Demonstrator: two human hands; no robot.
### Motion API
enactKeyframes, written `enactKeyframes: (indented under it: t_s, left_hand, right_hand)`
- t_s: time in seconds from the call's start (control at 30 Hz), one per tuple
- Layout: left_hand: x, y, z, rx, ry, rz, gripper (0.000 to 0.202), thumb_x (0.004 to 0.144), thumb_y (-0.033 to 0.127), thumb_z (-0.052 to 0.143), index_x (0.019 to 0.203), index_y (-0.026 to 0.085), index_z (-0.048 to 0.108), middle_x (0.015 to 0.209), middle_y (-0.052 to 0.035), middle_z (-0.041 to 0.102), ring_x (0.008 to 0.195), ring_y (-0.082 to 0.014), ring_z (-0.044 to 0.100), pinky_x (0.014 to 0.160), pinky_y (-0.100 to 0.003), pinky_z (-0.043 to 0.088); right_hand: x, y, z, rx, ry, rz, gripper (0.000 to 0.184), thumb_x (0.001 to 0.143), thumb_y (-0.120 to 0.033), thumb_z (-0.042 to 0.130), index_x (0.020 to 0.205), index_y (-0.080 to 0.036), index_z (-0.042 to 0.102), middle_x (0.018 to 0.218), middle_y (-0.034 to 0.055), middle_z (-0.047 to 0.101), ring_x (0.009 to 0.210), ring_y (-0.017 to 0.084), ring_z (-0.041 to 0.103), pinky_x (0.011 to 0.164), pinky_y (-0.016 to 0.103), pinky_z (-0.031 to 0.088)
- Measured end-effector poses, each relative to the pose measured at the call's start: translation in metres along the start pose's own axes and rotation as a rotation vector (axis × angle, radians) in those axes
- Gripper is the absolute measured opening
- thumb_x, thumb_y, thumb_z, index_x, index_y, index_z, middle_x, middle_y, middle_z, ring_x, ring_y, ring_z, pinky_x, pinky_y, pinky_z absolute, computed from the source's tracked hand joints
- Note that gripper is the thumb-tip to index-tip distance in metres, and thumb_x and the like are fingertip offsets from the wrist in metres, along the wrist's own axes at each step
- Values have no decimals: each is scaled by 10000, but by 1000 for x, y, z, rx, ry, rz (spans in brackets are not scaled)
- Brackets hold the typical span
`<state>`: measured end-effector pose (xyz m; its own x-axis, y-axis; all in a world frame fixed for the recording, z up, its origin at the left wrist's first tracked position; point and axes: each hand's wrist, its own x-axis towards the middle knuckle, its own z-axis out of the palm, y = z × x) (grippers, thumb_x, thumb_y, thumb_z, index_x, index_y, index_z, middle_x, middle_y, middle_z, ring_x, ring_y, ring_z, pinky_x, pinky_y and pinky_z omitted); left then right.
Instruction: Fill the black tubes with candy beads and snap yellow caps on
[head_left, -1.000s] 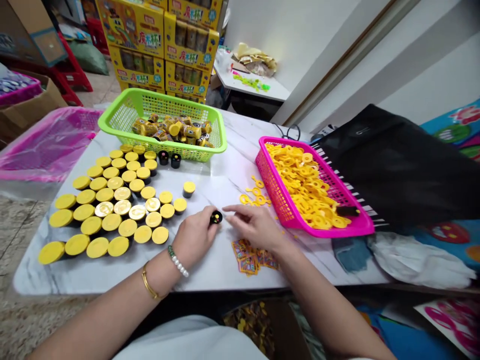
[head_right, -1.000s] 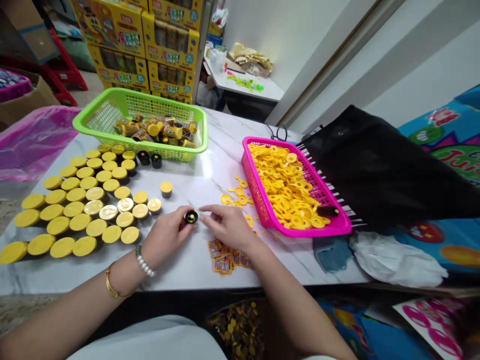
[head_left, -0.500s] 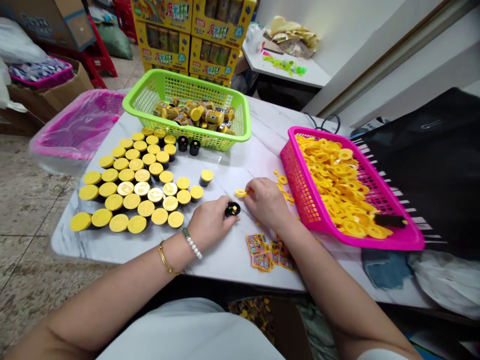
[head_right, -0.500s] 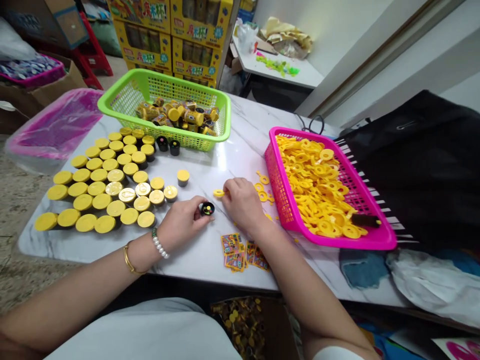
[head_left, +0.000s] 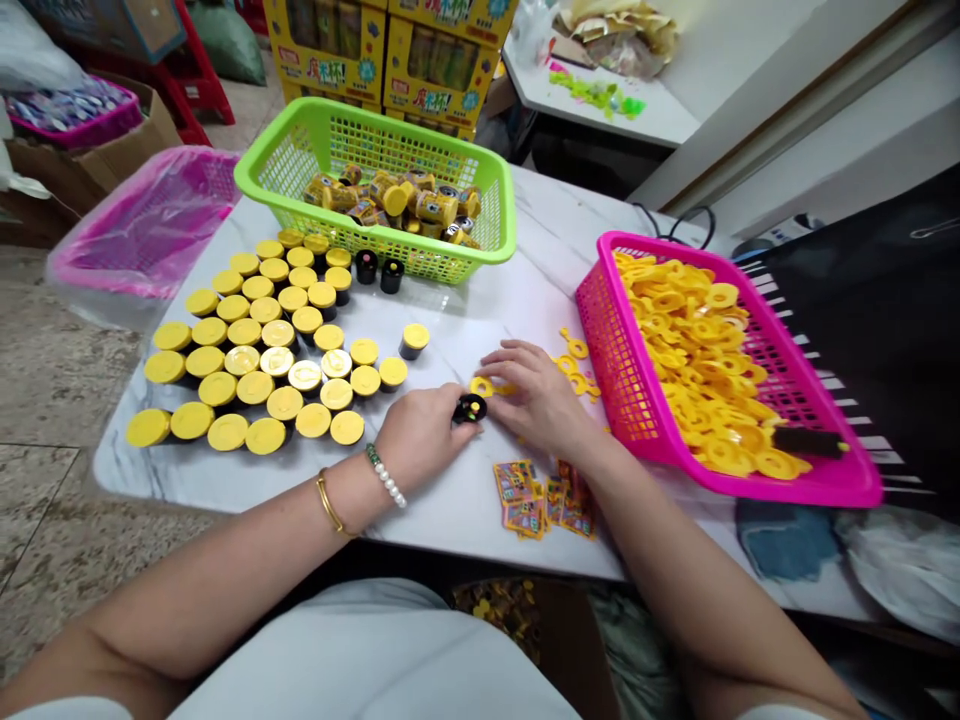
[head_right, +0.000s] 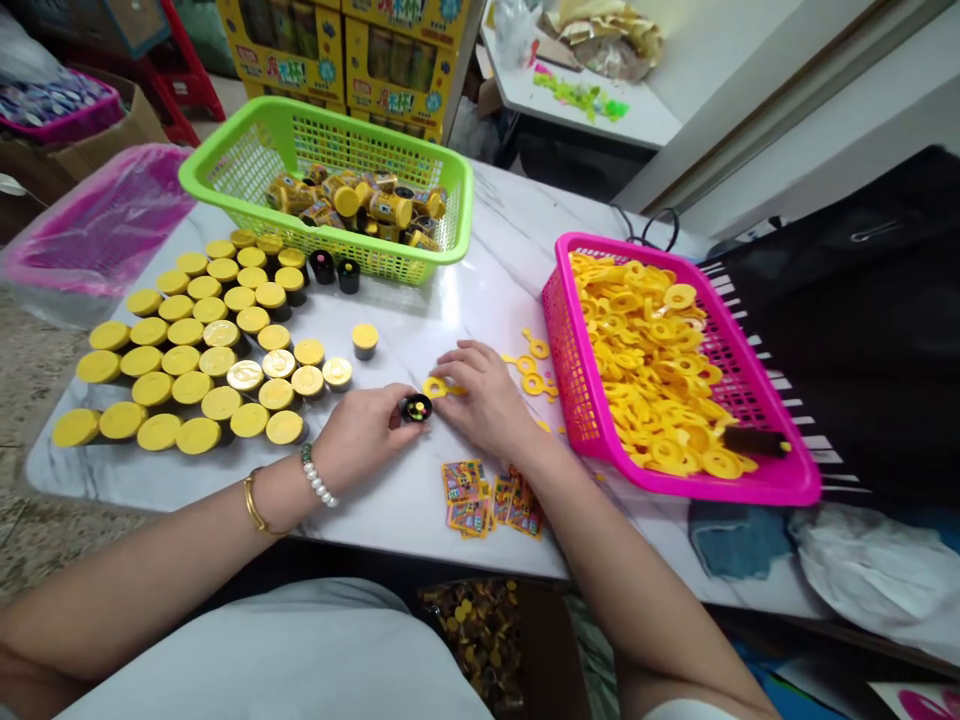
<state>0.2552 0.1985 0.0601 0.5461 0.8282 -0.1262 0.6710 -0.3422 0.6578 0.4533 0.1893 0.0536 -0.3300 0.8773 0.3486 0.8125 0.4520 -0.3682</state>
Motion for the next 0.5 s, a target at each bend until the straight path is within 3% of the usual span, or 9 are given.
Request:
enactKeyframes:
  t_s: [0.1,0.23,0.5]
  left_hand:
    - [1,-1,1,-11,-7,12,236,827,345,688,998,183,685,785,-41,713,730,-204,654,670,-288,470]
    - [1,-3,3,-43,8,28,233,844,339,663,1022,192,696,801,-44,723,747,-206,663,683,-291,482]
    - [2,-3,2,-60,-2,30,254,845,318,666,1057,185,706,841,-57,739,752,-205,661,688,-292,487]
  right_hand:
    - [1,-8,-13,100,34,100,225,824,-263,670,1044,-214,678,1015,80,718,1050,262,644,942,445,508]
    - [-1,-28,-27,196,-105,73,272,860,-270,638,1127,-231,674,1014,61,728,917,209,687,834,360,547]
    - [0,-34,-23,127,-124,18,241,854,-247,634,1084,-233,705,974,68,718,898,204,686,810,339,552]
